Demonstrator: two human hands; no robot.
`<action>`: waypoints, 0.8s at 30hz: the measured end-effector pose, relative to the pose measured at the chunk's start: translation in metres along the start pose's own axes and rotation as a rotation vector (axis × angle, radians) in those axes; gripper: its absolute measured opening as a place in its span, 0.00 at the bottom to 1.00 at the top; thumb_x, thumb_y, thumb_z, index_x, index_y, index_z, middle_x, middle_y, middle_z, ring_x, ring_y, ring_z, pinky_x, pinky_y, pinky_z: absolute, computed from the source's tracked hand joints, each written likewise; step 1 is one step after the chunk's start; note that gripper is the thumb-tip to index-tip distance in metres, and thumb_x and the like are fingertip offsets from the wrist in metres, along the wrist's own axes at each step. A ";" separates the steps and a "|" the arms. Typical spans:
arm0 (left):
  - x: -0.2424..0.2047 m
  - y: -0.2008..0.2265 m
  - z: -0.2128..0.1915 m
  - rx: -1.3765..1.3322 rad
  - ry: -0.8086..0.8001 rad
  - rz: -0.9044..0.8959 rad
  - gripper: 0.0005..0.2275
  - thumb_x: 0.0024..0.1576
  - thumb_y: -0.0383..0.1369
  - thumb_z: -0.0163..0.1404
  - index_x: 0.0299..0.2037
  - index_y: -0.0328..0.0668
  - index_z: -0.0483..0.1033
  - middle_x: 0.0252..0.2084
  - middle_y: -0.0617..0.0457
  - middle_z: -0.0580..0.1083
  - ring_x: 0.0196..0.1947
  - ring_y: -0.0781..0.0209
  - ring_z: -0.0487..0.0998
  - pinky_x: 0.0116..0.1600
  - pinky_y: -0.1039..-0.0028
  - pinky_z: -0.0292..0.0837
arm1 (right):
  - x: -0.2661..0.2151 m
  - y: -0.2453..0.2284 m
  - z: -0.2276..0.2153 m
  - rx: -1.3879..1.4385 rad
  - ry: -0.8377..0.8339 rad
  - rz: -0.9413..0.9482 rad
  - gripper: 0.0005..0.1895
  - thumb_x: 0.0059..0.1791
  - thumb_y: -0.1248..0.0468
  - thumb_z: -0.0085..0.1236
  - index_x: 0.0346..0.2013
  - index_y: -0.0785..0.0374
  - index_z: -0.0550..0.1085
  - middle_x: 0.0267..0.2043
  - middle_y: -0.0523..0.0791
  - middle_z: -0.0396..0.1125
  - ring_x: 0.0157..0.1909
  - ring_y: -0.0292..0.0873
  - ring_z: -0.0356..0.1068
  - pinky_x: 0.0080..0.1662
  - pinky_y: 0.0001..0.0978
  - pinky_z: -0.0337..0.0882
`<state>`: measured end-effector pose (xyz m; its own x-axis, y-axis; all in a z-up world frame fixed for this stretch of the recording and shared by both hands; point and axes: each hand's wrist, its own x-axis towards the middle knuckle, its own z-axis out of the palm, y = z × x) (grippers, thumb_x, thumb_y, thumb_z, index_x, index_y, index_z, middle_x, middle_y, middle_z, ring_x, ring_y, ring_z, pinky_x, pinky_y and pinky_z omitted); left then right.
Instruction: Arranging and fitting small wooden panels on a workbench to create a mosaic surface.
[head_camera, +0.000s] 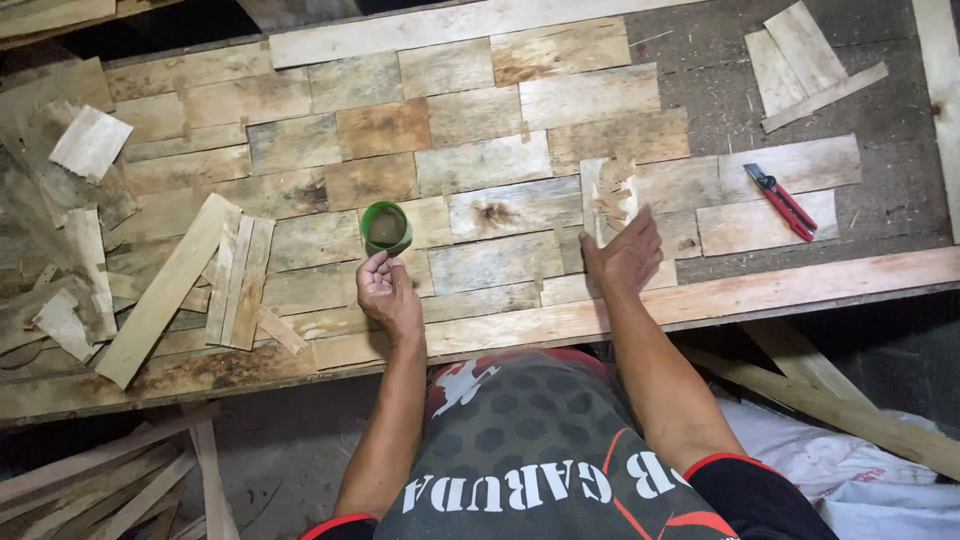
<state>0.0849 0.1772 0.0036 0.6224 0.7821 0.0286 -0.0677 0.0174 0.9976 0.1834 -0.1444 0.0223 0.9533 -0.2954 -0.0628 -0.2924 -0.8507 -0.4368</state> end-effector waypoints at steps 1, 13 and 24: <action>-0.003 0.004 0.005 -0.011 0.004 -0.039 0.10 0.62 0.23 0.51 0.52 0.29 0.69 0.40 0.51 0.74 0.36 0.69 0.75 0.41 0.80 0.73 | 0.001 -0.006 -0.006 -0.001 -0.031 0.011 0.63 0.40 0.46 0.72 0.74 0.73 0.45 0.74 0.61 0.47 0.73 0.63 0.45 0.68 0.57 0.44; -0.030 0.003 0.036 0.023 -0.024 -0.080 0.09 0.63 0.23 0.52 0.51 0.30 0.71 0.38 0.53 0.75 0.35 0.71 0.75 0.43 0.82 0.72 | 0.020 0.015 -0.011 0.057 -0.021 -0.032 0.60 0.39 0.51 0.72 0.74 0.70 0.46 0.71 0.60 0.51 0.71 0.61 0.49 0.66 0.56 0.49; -0.041 0.004 0.061 0.034 -0.054 -0.095 0.08 0.62 0.24 0.51 0.51 0.31 0.71 0.39 0.54 0.76 0.37 0.71 0.76 0.45 0.82 0.73 | 0.048 0.047 -0.047 0.056 -0.028 0.013 0.60 0.41 0.54 0.71 0.75 0.68 0.43 0.73 0.60 0.48 0.72 0.62 0.46 0.68 0.58 0.46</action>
<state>0.1067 0.1067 0.0108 0.6662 0.7430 -0.0641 0.0195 0.0685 0.9975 0.2118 -0.2192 0.0413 0.9516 -0.2928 -0.0935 -0.3004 -0.8212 -0.4851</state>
